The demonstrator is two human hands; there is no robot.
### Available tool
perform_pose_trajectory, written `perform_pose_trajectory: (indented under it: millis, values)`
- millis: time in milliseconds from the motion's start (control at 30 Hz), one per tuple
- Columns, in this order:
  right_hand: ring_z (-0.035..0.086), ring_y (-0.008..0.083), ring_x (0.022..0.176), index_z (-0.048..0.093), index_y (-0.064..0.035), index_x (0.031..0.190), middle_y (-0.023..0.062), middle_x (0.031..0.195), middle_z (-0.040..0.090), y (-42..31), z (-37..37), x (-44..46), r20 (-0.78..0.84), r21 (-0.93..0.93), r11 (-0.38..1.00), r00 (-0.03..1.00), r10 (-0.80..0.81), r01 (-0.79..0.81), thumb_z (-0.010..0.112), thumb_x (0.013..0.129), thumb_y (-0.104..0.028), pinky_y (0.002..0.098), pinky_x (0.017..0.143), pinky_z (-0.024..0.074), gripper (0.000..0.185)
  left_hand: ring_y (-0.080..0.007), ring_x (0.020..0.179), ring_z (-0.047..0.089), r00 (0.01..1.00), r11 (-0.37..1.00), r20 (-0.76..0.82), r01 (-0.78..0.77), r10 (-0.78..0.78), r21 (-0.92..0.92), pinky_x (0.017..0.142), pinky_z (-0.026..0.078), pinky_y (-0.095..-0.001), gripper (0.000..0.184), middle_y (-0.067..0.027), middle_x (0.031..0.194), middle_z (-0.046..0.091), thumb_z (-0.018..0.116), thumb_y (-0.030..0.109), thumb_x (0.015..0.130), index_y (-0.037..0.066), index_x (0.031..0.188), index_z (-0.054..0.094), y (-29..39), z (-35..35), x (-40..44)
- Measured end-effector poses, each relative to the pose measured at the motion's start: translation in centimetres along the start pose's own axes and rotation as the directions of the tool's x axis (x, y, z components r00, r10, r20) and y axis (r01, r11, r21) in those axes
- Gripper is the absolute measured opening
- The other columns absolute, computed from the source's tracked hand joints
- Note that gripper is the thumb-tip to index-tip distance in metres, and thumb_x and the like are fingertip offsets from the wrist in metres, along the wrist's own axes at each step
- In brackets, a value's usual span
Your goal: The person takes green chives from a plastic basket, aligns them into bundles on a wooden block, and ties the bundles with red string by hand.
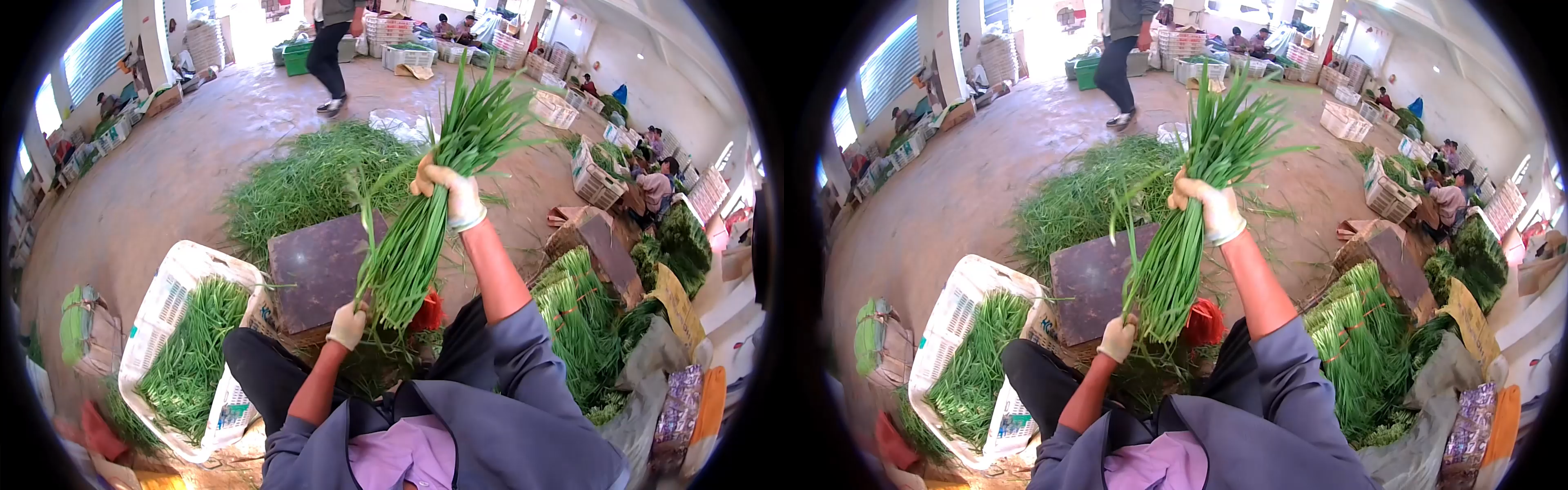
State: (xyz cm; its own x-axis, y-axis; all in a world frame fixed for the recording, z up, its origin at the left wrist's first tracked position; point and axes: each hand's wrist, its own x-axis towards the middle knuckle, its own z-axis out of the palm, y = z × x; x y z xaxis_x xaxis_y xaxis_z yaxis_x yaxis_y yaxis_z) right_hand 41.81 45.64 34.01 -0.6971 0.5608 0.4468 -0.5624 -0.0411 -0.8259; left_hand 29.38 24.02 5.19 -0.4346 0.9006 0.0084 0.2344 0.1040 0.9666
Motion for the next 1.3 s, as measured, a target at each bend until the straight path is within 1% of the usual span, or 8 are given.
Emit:
perform_pose_trajectory:
  millis: [233, 367, 500, 667, 900, 1100, 1167, 1300]
  values:
    - [0.055, 0.0198, 0.062, 0.058, -0.0002, 0.092, 0.0077, 0.068, 0.055, -2.2, -0.4, 0.0, 0.149, -0.041, 0.992, 0.982, -0.113, 0.121, 0.065, 0.081, -0.015, 0.0387, 0.069, 0.051, 0.02, -0.0392, 0.119, 0.059, 0.866, 0.623, 0.032, 0.333, -0.499, 0.707, 0.099, 0.049, -0.043, 0.076, -0.0281, 0.125, 0.061, 0.069, 0.042, 0.075, 0.0, 0.136, 0.049, 0.2, -3.2, -3.6]
    - [0.057, 0.0212, 0.065, 0.058, -0.0014, 0.091, 0.0101, 0.072, 0.058, -0.7, 0.1, -1.6, 0.159, 0.01, 0.999, 0.986, -0.047, 0.046, 0.069, 0.078, -0.017, 0.0396, 0.07, 0.0515, 0.023, -0.0359, 0.1, 0.067, 0.967, 0.868, -0.25, 0.17, -0.055, 0.467, 0.089, 0.052, -0.0393, 0.056, -0.0233, 0.107, 0.069, 0.069, 0.03, 0.082, 0.0, 0.128, 0.057, 6.7, -8.2, -1.9]
    - [0.061, 0.0224, 0.071, 0.056, -0.0031, 0.092, 0.0103, 0.078, 0.06, 1.5, 1.5, -2.5, 0.239, -0.015, 0.995, 0.966, 0.1, -0.1, 0.072, 0.076, -0.013, 0.0392, 0.071, 0.052, 0.025, -0.0264, 0.125, 0.056, 0.947, 0.966, -0.248, -0.154, 0.205, 0.209, 0.104, 0.043, -0.0364, 0.074, -0.0191, 0.138, 0.056, 0.071, 0.041, 0.087, -0.004, 0.139, 0.047, 11.0, -9.5, 1.7]
    - [0.06, 0.0197, 0.076, 0.055, -0.0053, 0.088, 0.0099, 0.088, 0.061, 4.1, 4.0, -2.5, 0.27, -0.115, 0.974, 0.937, 0.221, -0.196, 0.075, 0.074, -0.01, 0.0355, 0.072, 0.0505, 0.025, -0.0179, 0.123, 0.052, 0.832, 0.788, 0.455, 0.037, 0.317, -0.615, 0.106, 0.04, -0.0333, 0.101, -0.0092, 0.138, 0.053, 0.08, 0.055, 0.077, -0.003, 0.146, 0.035, 14.1, -6.5, 5.0]
    - [0.063, 0.0154, 0.085, 0.066, 0.0043, 0.108, 0.0078, 0.099, 0.071, 7.6, 8.7, -1.3, 0.055, -0.287, 0.951, 0.989, 0.14, -0.119, 0.079, 0.075, -0.014, 0.0303, 0.081, 0.0519, 0.04, -0.0188, 0.114, 0.058, 0.885, 0.886, 0.236, -0.31, 0.402, -0.345, 0.098, 0.047, -0.034, 0.086, -0.0063, 0.122, 0.06, 0.087, 0.024, 0.066, 0.0, 0.137, 0.045, 17.8, -6.5, 5.5]
    - [0.055, 0.0315, 0.122, 0.04, 0.0034, 0.142, 0.023, 0.132, 0.055, 6.9, 11.9, -1.5, 0.132, -0.621, 0.77, 0.988, -0.078, 0.144, 0.085, 0.071, -0.028, 0.0366, 0.105, 0.0432, 0.09, -0.0192, 0.106, 0.064, 0.842, 0.828, -0.288, -0.52, 0.456, -0.208, 0.096, 0.05, -0.037, 0.083, -0.0058, 0.115, 0.065, 0.081, 0.001, 0.07, 0.0, 0.143, 0.042, 15.0, -8.9, 5.3]
    - [0.041, 0.0372, 0.137, 0.025, 0.0022, 0.151, 0.027, 0.147, 0.038, 7.4, 10.5, -2.2, 0.26, -0.698, 0.693, 0.966, 0.011, 0.18, 0.086, 0.069, -0.035, 0.0398, 0.113, 0.0348, 0.109, -0.0186, 0.094, 0.066, 0.86, 0.704, -0.369, -0.503, 0.353, -0.501, 0.086, 0.054, -0.0359, 0.085, -0.0059, 0.103, 0.067, 0.078, -0.001, 0.073, -0.001, 0.147, 0.037, 14.2, -11.0, 4.7]
    - [0.06, 0.033, 0.114, 0.055, -0.0021, 0.129, 0.0191, 0.123, 0.059, 12.8, 6.8, -7.0, 0.228, -0.726, 0.682, 0.967, 0.116, 0.089, 0.077, 0.082, -0.036, 0.0397, 0.095, 0.0496, 0.062, -0.0219, 0.083, 0.066, 0.861, 0.625, -0.42, -0.5, 0.286, -0.599, 0.078, 0.056, -0.0371, 0.086, -0.0079, 0.091, 0.067, 0.077, 0.001, 0.077, -0.001, 0.149, 0.031, 14.3, -14.9, 2.3]
